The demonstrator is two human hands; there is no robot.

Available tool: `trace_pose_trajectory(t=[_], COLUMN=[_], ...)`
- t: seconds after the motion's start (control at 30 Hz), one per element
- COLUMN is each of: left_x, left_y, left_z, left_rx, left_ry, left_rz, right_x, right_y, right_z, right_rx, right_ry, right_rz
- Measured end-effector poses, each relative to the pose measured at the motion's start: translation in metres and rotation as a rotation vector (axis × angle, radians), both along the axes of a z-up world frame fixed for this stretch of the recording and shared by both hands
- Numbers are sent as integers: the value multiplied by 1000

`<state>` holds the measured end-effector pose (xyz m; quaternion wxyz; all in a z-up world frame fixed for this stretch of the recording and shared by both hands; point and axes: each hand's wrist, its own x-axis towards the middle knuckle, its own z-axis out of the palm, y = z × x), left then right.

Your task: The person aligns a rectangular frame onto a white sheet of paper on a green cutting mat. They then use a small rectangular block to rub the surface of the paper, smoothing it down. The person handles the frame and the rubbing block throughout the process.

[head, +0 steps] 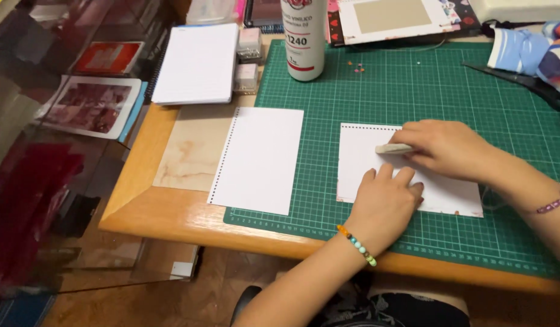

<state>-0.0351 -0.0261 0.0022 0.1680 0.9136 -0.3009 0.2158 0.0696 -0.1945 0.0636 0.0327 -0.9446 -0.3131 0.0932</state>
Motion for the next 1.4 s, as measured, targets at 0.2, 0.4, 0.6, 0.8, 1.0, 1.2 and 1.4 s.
trace_pose_trajectory(t=[0.2, 0.4, 0.6, 0.8, 1.0, 1.2, 1.4], left_x=[9, 11, 12, 12, 12, 13, 6], left_y=[10, 15, 11, 9, 8, 9, 6], left_z=[-9, -2, -8, -9, -17, -15, -6], left_rx=[23, 60, 60, 85, -6, -23, -122], left_ry=[135, 183, 193, 168, 112, 116, 41], left_rz=[-80, -140, -115, -90, -74, -83, -82], right_x=[-5, -13, -13, -11, -8, -12, 7], right_y=[1, 13, 7, 2, -1, 2, 0], right_z=[0, 17, 3, -7, -11, -4, 16], right_rx=[-11, -42, -116, -138, -144, -96, 55], right_ry=[-59, 3, -82, -125, -130, -99, -5], right_rz=[-14, -69, -76, -57, -45, -48, -111])
